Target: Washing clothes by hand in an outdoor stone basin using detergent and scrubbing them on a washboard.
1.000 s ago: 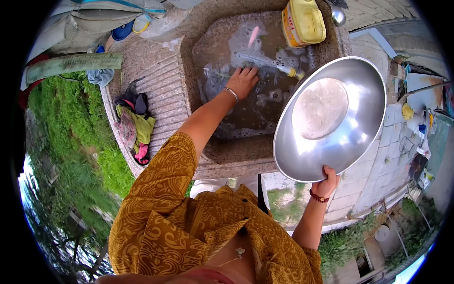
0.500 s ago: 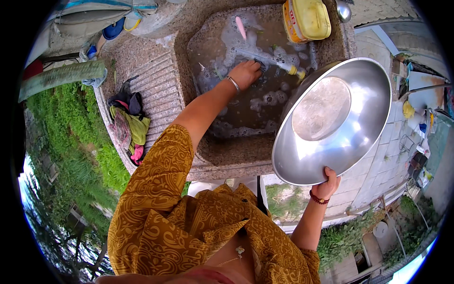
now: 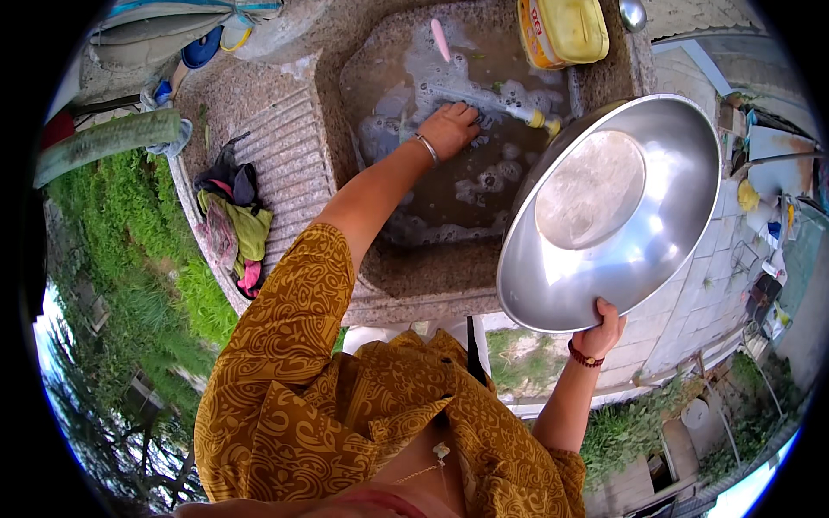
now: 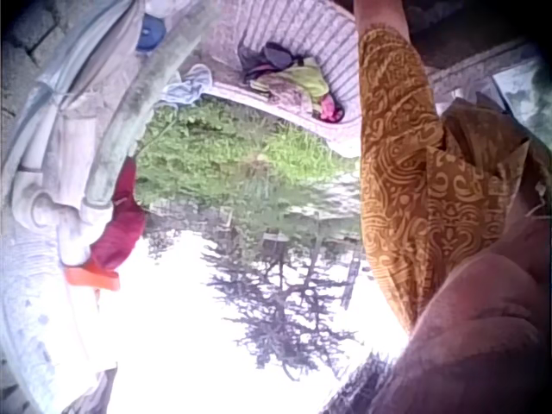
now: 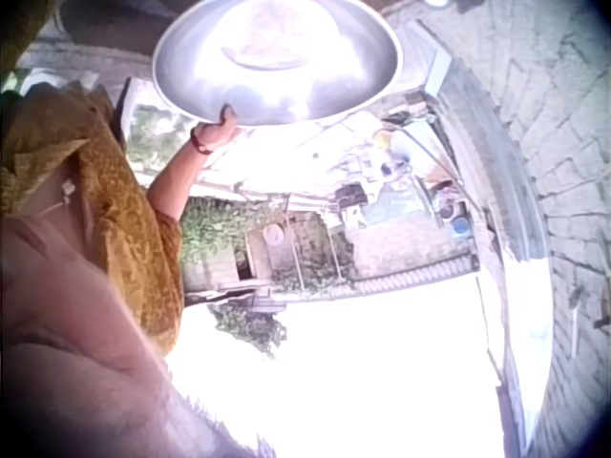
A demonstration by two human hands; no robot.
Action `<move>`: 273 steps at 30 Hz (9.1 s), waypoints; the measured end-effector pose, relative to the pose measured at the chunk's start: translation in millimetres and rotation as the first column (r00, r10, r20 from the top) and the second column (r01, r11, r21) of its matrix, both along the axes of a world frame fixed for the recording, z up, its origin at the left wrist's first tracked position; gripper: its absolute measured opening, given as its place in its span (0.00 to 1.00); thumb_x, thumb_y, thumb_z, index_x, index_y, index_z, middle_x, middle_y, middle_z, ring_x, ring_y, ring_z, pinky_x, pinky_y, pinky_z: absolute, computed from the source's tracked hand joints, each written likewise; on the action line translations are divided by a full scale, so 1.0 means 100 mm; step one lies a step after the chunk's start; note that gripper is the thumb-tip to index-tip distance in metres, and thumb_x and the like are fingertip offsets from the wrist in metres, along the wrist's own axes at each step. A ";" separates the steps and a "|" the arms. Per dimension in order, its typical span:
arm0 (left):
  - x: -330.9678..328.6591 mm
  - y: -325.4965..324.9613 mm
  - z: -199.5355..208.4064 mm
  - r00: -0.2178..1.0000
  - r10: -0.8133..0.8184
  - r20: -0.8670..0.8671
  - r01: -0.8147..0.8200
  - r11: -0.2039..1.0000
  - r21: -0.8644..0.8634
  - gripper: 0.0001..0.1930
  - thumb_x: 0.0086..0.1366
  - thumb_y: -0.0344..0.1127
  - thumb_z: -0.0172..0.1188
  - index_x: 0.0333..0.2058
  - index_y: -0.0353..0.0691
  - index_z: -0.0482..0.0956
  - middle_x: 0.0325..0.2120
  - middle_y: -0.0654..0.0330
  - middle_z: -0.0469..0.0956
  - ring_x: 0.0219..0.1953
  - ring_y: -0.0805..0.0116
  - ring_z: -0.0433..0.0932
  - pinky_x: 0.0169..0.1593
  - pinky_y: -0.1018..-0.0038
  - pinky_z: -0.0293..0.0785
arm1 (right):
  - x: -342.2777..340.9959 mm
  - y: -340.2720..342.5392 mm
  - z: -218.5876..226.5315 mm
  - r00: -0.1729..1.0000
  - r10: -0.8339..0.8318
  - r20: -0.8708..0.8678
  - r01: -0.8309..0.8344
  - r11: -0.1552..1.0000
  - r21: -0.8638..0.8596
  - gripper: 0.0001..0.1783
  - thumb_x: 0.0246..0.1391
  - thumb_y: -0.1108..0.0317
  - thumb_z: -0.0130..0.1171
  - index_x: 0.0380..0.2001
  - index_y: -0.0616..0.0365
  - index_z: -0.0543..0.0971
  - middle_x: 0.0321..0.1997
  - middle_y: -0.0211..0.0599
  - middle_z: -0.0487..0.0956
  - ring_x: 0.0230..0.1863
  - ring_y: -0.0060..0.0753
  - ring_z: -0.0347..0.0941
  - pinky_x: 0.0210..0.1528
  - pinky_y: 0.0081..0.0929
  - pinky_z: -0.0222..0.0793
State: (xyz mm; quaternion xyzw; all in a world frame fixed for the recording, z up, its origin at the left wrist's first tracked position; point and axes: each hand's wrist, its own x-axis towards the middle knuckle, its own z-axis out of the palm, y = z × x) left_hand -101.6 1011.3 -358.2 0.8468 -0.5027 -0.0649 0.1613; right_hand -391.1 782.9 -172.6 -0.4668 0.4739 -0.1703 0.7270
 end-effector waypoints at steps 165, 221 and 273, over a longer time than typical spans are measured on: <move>-0.92 3.07 1.77 0.670 0.709 -0.219 -0.671 0.705 0.231 0.36 0.57 0.61 0.54 0.53 0.36 0.62 0.63 0.41 0.48 0.63 0.38 0.51 0.62 0.51 0.53 | 3.90 2.57 2.10 -0.474 0.837 0.275 -0.817 -0.300 -0.493 0.25 0.51 0.63 0.61 0.50 0.62 0.71 0.25 0.28 0.75 0.28 0.19 0.71 0.33 0.20 0.70; -0.92 2.89 1.98 0.554 0.796 -0.243 -0.694 0.603 0.394 0.37 0.58 0.62 0.50 0.59 0.42 0.61 0.65 0.47 0.44 0.67 0.48 0.44 0.62 0.51 0.51 | 3.59 2.61 2.64 0.411 0.903 -0.125 0.015 -0.144 -0.990 0.23 0.53 0.72 0.57 0.53 0.63 0.70 0.36 0.31 0.74 0.30 0.20 0.66 0.33 0.17 0.64; -0.13 2.12 3.04 0.780 0.625 0.018 -0.589 0.743 -0.318 0.27 0.50 0.52 0.65 0.40 0.35 0.73 0.44 0.52 0.74 0.49 0.52 0.69 0.54 0.51 0.56 | 3.04 2.48 1.15 0.516 0.835 0.191 -0.550 0.494 -0.673 0.13 0.56 0.72 0.55 0.45 0.62 0.76 0.38 0.32 0.78 0.35 0.20 0.74 0.38 0.18 0.70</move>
